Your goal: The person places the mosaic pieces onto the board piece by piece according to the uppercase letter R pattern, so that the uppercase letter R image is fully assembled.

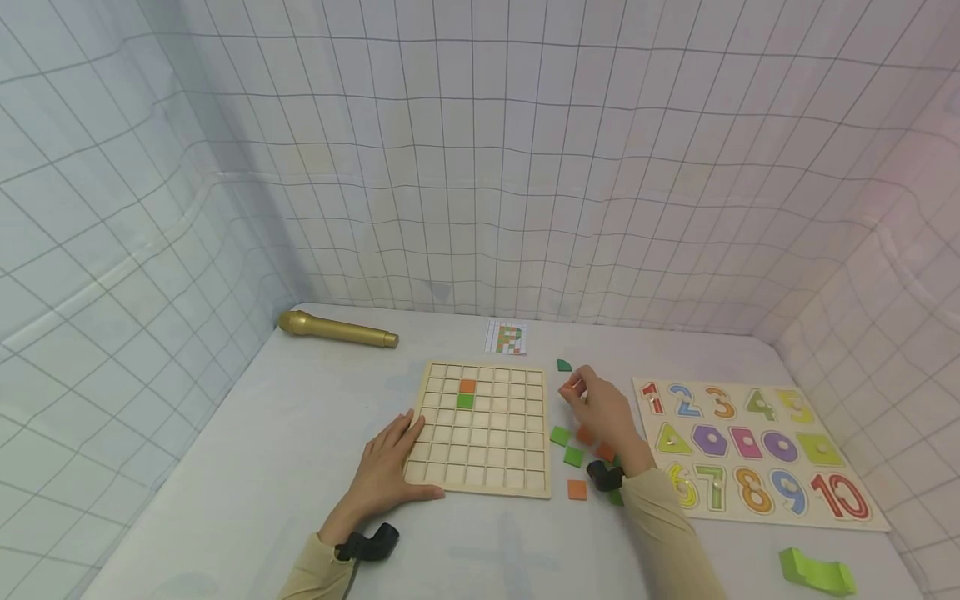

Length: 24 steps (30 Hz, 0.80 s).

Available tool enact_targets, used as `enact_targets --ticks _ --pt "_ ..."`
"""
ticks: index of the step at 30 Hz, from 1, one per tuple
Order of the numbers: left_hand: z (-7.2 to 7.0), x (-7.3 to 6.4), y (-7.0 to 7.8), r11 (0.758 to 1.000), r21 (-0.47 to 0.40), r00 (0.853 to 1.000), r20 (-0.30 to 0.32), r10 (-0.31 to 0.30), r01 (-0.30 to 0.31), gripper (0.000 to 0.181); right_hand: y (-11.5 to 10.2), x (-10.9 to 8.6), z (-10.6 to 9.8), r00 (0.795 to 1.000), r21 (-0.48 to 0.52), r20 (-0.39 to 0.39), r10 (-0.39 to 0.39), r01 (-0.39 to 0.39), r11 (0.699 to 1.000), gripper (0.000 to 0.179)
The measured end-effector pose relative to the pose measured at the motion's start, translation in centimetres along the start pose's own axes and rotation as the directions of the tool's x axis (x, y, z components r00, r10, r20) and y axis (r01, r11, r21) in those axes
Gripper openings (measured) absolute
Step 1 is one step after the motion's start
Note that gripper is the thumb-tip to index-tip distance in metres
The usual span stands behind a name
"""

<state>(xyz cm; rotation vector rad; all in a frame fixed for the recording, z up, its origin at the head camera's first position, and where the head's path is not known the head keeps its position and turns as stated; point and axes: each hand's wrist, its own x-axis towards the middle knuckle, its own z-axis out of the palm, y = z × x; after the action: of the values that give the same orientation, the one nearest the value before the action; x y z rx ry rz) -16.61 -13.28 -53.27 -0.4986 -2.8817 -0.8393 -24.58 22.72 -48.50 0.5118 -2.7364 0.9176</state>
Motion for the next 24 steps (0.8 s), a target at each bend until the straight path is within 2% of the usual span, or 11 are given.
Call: enact_targets --ticks 4,8,12,18,24 --pt "-0.1 0.0 0.1 1.000 -0.002 1.000 0.008 -0.008 0.008 0.116 -1.6 0.9 1.4 0.995 0.077 0.000 -0.105 0.104 0.992 0.018" --pt "-0.1 0.0 0.1 1.000 -0.002 1.000 0.005 -0.007 0.007 0.115 -3.5 1.7 2.8 0.986 0.146 -0.001 -0.169 0.167 0.975 0.014" --pt "-0.1 0.0 0.0 1.000 0.004 1.000 0.000 -0.005 0.005 0.115 -4.9 2.4 4.5 0.974 0.147 0.009 -0.224 0.221 0.964 0.014" --pt "0.0 0.1 -0.1 1.000 0.005 1.000 -0.010 0.002 -0.002 0.115 -6.8 3.0 6.5 0.972 0.118 0.059 -0.226 0.218 0.969 0.015" --pt "0.0 0.1 -0.1 1.000 0.010 1.000 -0.011 0.007 -0.007 0.115 -8.2 3.7 7.7 0.969 0.103 0.128 -0.209 0.197 0.975 0.015"
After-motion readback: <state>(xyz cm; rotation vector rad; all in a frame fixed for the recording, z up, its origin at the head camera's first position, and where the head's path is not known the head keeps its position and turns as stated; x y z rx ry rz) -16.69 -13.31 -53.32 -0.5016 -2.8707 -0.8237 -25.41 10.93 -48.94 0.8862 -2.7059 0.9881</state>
